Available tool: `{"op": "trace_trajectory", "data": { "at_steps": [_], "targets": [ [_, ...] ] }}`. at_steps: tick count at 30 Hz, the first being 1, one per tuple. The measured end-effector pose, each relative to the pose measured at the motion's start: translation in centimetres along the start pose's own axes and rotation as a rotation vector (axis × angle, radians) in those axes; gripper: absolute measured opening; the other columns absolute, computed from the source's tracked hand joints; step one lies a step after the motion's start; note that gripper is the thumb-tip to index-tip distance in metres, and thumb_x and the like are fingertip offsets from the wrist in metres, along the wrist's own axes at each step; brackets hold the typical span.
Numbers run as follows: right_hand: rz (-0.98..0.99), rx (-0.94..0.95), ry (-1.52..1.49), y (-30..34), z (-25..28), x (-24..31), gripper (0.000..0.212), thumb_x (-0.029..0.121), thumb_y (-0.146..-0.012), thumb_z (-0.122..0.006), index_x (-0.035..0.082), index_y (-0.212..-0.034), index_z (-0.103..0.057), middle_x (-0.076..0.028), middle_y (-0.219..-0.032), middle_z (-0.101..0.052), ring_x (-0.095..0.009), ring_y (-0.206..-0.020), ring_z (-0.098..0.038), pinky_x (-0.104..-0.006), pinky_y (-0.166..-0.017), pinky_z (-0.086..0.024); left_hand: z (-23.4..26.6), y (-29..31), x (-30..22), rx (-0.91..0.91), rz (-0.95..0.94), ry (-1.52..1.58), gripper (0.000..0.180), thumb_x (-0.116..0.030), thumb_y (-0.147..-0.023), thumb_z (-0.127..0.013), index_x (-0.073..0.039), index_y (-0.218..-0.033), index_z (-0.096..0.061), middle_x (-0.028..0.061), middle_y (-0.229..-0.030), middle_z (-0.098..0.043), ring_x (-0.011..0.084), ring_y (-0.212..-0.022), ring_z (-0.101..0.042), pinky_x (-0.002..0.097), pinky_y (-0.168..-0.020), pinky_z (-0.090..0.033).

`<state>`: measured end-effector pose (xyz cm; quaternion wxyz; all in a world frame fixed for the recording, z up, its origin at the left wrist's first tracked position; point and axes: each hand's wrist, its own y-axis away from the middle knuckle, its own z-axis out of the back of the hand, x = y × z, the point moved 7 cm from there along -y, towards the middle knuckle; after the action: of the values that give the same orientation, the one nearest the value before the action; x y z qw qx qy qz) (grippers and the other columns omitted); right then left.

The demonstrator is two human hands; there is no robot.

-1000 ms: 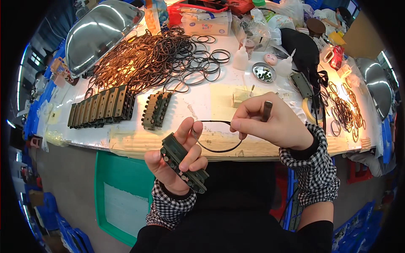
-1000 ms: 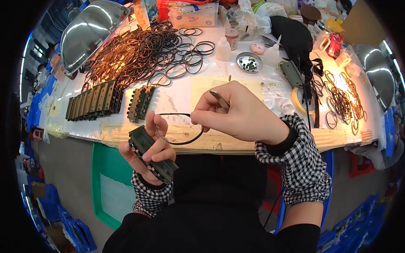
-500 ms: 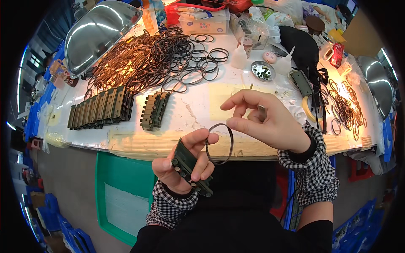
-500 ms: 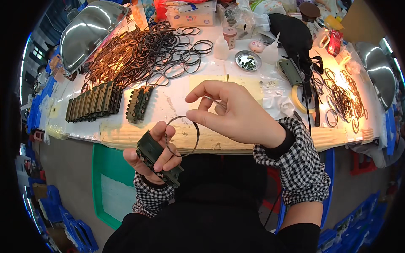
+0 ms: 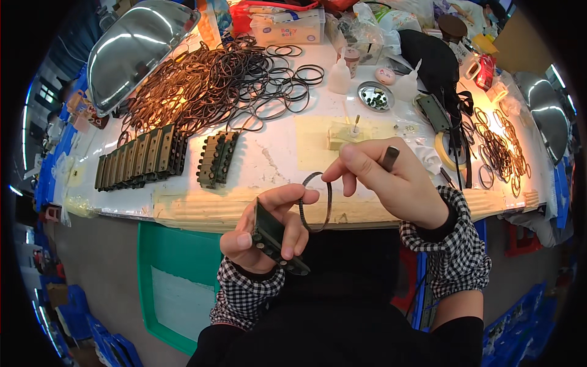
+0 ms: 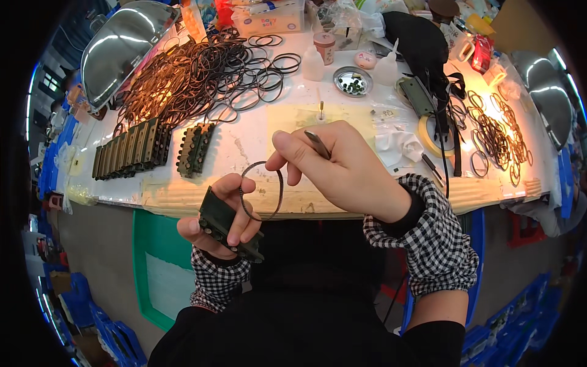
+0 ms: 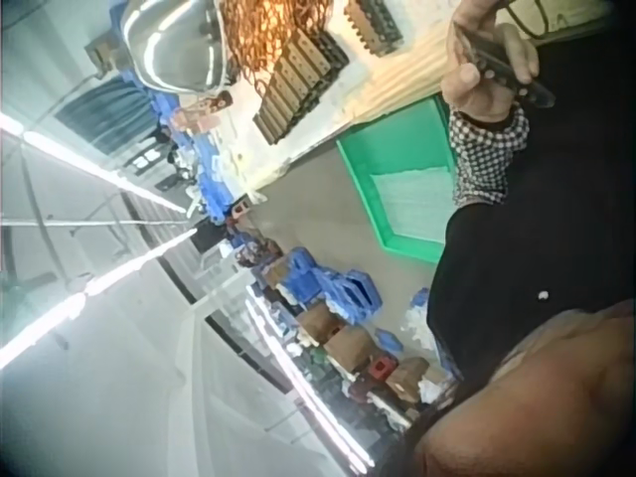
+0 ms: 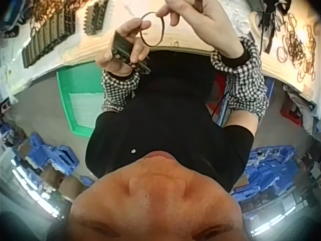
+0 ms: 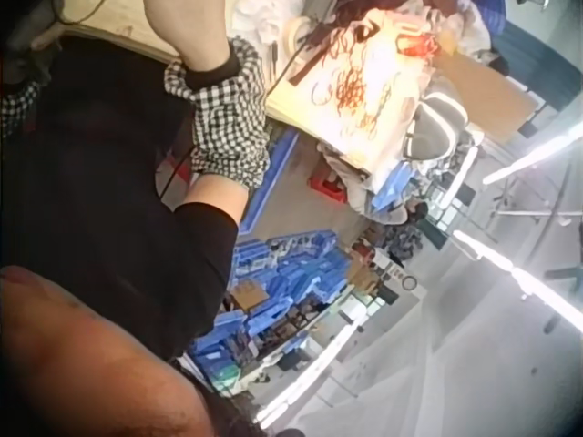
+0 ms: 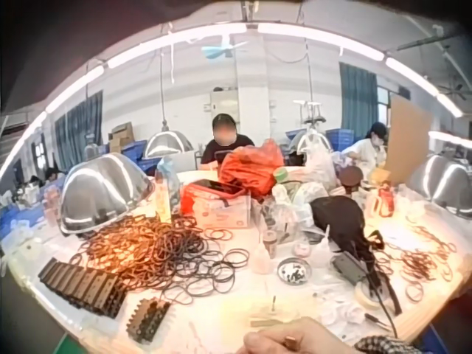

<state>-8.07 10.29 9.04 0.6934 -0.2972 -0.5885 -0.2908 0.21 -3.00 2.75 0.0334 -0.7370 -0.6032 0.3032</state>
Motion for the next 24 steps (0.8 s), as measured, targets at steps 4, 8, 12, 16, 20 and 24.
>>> {"op": "trace_trajectory", "data": {
  "at_steps": [4, 8, 12, 16, 20, 24],
  "targets": [
    [-0.029, -0.040, 0.079, 0.3, 1.0, 0.5, 0.045, 0.033, -0.099, -0.048, -0.002, -0.081, -0.069, 0.000, -0.061, -0.057, -0.006, -0.061, -0.052, -0.0232, -0.059, -0.040, 0.2, -0.1, -0.4, 0.039, -0.027, 0.094, 0.092, -0.034, -0.069, -0.066, 0.010, -0.141, -0.029, 0.0260, -0.141, -0.040, 0.0152, -0.064, -0.058, 0.0304, -0.067, -0.049],
    [-0.037, -0.054, 0.054, 0.3, 1.2, 0.7, 0.045, 0.034, -0.099, -0.049, -0.002, -0.081, -0.069, 0.000, -0.061, -0.057, -0.006, -0.061, -0.052, -0.0234, -0.059, -0.040, 0.3, -0.1, -0.5, 0.012, -0.033, 0.142, 0.091, -0.034, -0.071, -0.065, 0.010, -0.141, -0.027, 0.0255, -0.142, -0.038, 0.0149, -0.062, -0.056, 0.0303, -0.067, -0.048],
    [-0.054, -0.043, 0.061, 0.3, 1.2, 0.3, 0.045, 0.034, -0.099, -0.049, -0.002, -0.082, -0.069, -0.001, -0.061, -0.058, -0.007, -0.062, -0.052, -0.0236, -0.060, -0.041, 0.4, -0.1, -0.4, -0.034, -0.043, 0.163, 0.090, -0.033, -0.072, -0.067, 0.010, -0.141, -0.028, 0.0257, -0.141, -0.041, 0.0156, -0.063, -0.058, 0.0305, -0.066, -0.048],
    [-0.083, 0.027, 0.009, 0.4, -0.1, 0.0, 0.042, 0.033, -0.099, -0.050, -0.001, -0.085, -0.070, -0.001, -0.066, -0.060, -0.006, -0.065, -0.052, -0.0228, -0.061, -0.040, -0.2, -0.2, -0.5, -0.101, -0.023, -0.372, 0.083, -0.034, -0.074, -0.067, 0.013, -0.135, -0.036, 0.0274, -0.136, -0.045, 0.0168, -0.068, -0.061, 0.0291, -0.069, -0.049],
    [-0.094, 0.027, -0.120, 0.4, -1.0, -1.3, 0.034, 0.032, -0.095, -0.056, 0.001, -0.094, -0.069, 0.000, -0.075, -0.063, -0.004, -0.063, -0.048, -0.0200, -0.057, -0.036, -1.7, -0.6, -0.6, -0.103, -0.052, -0.916, 0.077, -0.031, -0.073, -0.069, 0.015, -0.129, -0.042, 0.0299, -0.127, -0.050, 0.0183, -0.070, -0.063, 0.0282, -0.069, -0.050],
    [-0.150, 0.001, -0.203, 0.2, -1.3, -1.7, 0.027, 0.027, -0.091, -0.063, 0.001, -0.093, -0.069, 0.002, -0.075, -0.060, -0.003, -0.064, -0.046, -0.0181, -0.057, -0.035, -2.3, -0.5, -0.5, -0.059, -0.097, -1.185, 0.070, -0.029, -0.075, -0.067, 0.015, -0.126, -0.046, 0.0273, -0.125, -0.051, 0.0185, -0.071, -0.063, 0.0281, -0.073, -0.050]
  ]
}}
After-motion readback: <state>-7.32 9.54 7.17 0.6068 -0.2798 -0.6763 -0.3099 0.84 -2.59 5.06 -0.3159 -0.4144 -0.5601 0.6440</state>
